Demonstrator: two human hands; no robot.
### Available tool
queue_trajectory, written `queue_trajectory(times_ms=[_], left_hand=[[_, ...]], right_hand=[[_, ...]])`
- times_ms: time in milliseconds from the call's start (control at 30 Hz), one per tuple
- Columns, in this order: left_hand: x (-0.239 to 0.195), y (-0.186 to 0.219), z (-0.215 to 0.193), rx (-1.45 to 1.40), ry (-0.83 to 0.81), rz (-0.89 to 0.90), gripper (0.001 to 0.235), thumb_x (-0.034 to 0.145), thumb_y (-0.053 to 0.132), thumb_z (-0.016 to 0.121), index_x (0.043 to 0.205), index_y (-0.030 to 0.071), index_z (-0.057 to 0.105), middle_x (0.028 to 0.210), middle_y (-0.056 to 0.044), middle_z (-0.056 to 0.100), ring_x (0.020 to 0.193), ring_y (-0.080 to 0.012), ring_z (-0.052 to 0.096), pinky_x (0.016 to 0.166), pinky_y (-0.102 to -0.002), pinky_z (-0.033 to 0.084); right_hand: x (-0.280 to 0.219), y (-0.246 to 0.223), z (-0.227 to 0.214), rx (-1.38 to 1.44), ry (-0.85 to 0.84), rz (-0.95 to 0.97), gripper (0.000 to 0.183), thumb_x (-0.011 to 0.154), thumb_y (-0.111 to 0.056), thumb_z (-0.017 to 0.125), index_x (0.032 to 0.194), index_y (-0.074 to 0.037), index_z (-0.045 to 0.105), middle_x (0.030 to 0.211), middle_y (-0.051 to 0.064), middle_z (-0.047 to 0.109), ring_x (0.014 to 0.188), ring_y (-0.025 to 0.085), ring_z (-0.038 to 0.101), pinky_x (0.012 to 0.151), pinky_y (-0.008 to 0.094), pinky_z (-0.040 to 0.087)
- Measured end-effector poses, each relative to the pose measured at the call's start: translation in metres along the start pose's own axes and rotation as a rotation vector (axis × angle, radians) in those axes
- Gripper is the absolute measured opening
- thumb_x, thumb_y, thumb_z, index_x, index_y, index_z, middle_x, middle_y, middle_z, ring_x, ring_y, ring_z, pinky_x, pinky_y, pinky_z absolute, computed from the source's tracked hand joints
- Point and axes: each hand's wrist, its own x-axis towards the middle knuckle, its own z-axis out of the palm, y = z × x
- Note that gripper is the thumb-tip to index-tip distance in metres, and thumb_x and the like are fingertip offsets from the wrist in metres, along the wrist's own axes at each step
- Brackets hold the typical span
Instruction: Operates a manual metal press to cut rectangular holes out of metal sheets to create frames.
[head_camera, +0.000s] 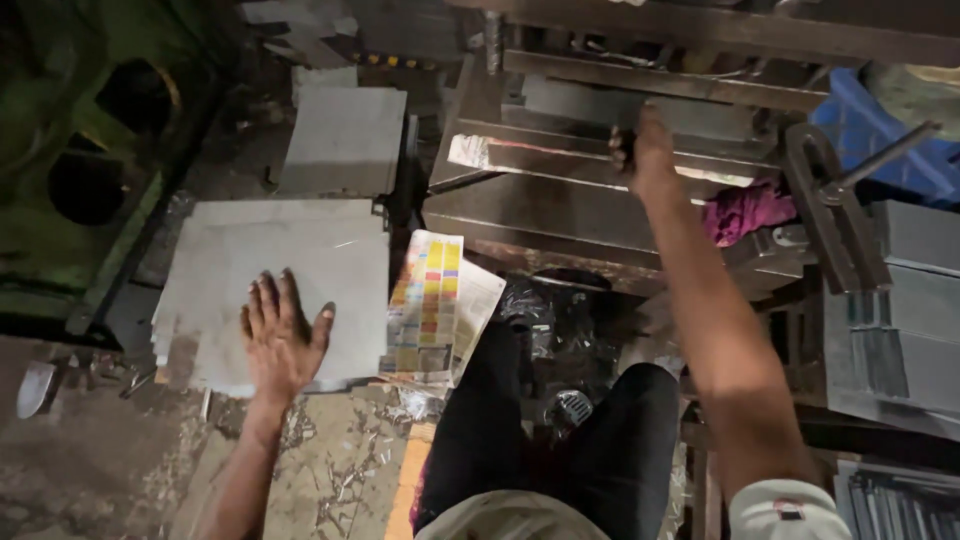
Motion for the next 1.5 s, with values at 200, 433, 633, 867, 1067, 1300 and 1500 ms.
queue_trajectory(times_ms=[200,433,633,867,1067,1300,1500], left_hand=[[-0.039,0.018,-0.020,-0.041,-0.051,0.036,0.090,0.098,0.064,0.047,0.160,0.000,0.033,0.160,-0.035,0.034,0.150,-0.0501,0.030,0.121,-0.062,0.021],[-0.073,0.026,-0.077,-0.058,-0.254,0.074,0.118,0.074,0.070,0.068,0.161,0.004,0.024,0.162,-0.031,0.026,0.152,-0.0483,0.023,0.121,-0.063,0.019],[-0.081,0.033,-0.105,0.313,-0.708,0.018,0.152,0.048,0.064,0.092,0.163,0.011,0.008,0.169,-0.023,0.010,0.153,-0.0395,0.012,0.119,-0.061,0.019],[-0.087,0.005,-0.087,0.472,-0.299,0.253,0.075,0.093,0.013,0.057,0.159,-0.003,0.027,0.158,-0.030,0.040,0.139,-0.0415,0.049,0.114,-0.055,0.040],[-0.050,0.072,-0.184,-0.305,-0.228,-0.349,0.050,0.104,0.027,0.052,0.149,0.004,0.052,0.122,-0.024,0.069,0.107,-0.0368,0.072,0.102,-0.050,0.055],[-0.037,0.120,-0.060,-1.709,-0.168,-0.633,0.055,0.095,0.029,0.069,0.138,-0.003,0.052,0.123,-0.015,0.068,0.107,-0.0287,0.068,0.085,-0.045,0.060],[-0.005,0.224,0.039,-2.103,-0.392,-0.577,0.044,0.094,0.020,0.071,0.132,0.005,0.054,0.123,-0.009,0.062,0.109,-0.0251,0.061,0.087,-0.041,0.052]], right_hand=[[-0.113,0.051,0.044,0.126,0.149,-0.159,0.060,0.106,-0.055,0.044,0.090,-0.003,0.069,0.067,0.008,0.064,0.055,0.019,0.056,0.051,0.035,0.044],[-0.093,0.159,-0.064,-0.134,0.419,-0.246,0.049,0.106,-0.049,0.046,0.126,-0.009,0.066,0.116,0.004,0.067,0.098,0.017,0.060,0.083,0.035,0.054],[-0.179,0.094,-0.014,0.414,0.011,-0.159,0.044,0.112,-0.042,0.045,0.134,-0.006,0.058,0.117,0.008,0.057,0.096,0.022,0.054,0.079,0.036,0.048],[-0.311,0.106,0.000,0.168,0.139,-0.333,0.038,0.109,-0.040,0.053,0.130,-0.009,0.055,0.111,0.008,0.064,0.080,0.021,0.061,0.061,0.035,0.046],[-0.379,0.232,-0.142,-0.625,0.391,-0.492,0.033,0.115,-0.035,0.047,0.117,-0.004,0.058,0.093,0.005,0.057,0.065,0.016,0.046,0.056,0.029,0.038],[-0.490,0.204,-0.084,-0.204,0.496,0.028,0.056,0.119,-0.039,0.053,0.101,0.013,0.057,0.077,0.012,0.051,0.072,0.024,0.045,0.062,0.043,0.040],[-0.526,0.202,-0.086,-0.292,0.711,-0.021,0.057,0.099,-0.039,0.058,0.128,0.010,0.058,0.104,0.008,0.068,0.091,0.025,0.059,0.078,0.045,0.047]])
